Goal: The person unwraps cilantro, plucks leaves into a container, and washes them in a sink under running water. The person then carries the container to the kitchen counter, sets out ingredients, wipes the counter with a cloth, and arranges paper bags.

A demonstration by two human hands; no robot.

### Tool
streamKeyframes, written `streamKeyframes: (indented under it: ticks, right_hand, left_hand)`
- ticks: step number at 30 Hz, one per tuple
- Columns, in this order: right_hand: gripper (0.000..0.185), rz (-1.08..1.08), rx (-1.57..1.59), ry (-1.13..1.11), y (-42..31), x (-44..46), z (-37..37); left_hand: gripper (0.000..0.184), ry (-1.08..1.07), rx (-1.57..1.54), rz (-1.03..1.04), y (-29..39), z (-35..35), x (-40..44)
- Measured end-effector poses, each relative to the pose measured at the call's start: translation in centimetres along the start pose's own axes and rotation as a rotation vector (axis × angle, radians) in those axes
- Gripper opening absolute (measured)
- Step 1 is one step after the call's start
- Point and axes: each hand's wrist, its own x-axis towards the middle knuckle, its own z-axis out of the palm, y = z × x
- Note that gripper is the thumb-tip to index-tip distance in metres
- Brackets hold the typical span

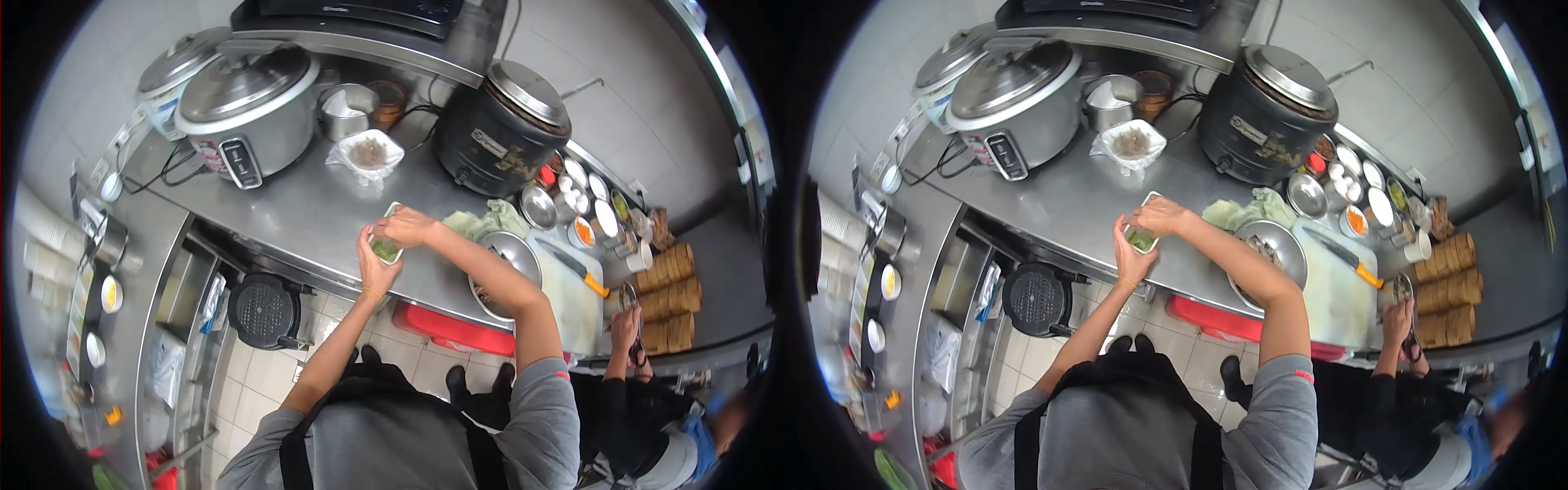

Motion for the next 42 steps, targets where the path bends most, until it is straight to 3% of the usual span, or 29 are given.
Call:
streamKeyframes:
  ticks: [2, 4, 8, 13, 19, 24, 28, 35, 42]
  right_hand:
    - [0.030, -0.053, -0.024, 0.047, -0.1, 0.0, 0.8]
    - [0.031, -0.175, -0.148, 0.131, -0.9, 0.4, 0.1]
    - [0.036, -0.326, -0.112, 0.091, -6.2, 1.3, -6.7]
    - [0.029, -0.576, -0.051, 0.098, -13.2, 5.4, -11.6]
    - [0.029, -0.713, 0.176, 0.261, -23.2, 12.4, -16.8]
    - [0.029, -0.724, 0.314, 0.365, -32.5, 19.1, -17.9]
    - [0.026, -0.710, 0.523, 0.365, -39.7, 24.3, -14.5]
    - [0.028, -0.573, 0.755, 0.188, -46.2, 29.7, -8.9]
    - [0.022, -0.395, 0.904, 0.271, -46.8, 38.3, -8.4]
  left_hand:
    - [0.095, -0.016, -0.262, -0.094, 0.1, -0.8, -0.4]
    - [0.095, 0.117, 0.069, 0.098, -0.7, -1.7, -1.4]
    - [0.097, 0.057, -0.049, 0.019, 2.7, -7.7, -4.4]
    - [0.095, 0.145, 0.018, 0.037, 7.0, -17.5, -10.3]
    - [0.094, 0.419, 0.212, -0.010, 7.5, -31.4, -19.7]
    - [0.092, 0.621, 0.385, -0.075, 6.2, -44.9, -25.9]
    - [0.090, 0.765, 0.586, -0.048, 3.1, -55.8, -27.2]
    - [0.081, 0.926, 0.648, 0.037, -3.7, -71.4, -21.3]
    - [0.069, 0.926, 0.541, 0.014, -9.3, -79.7, -13.4]
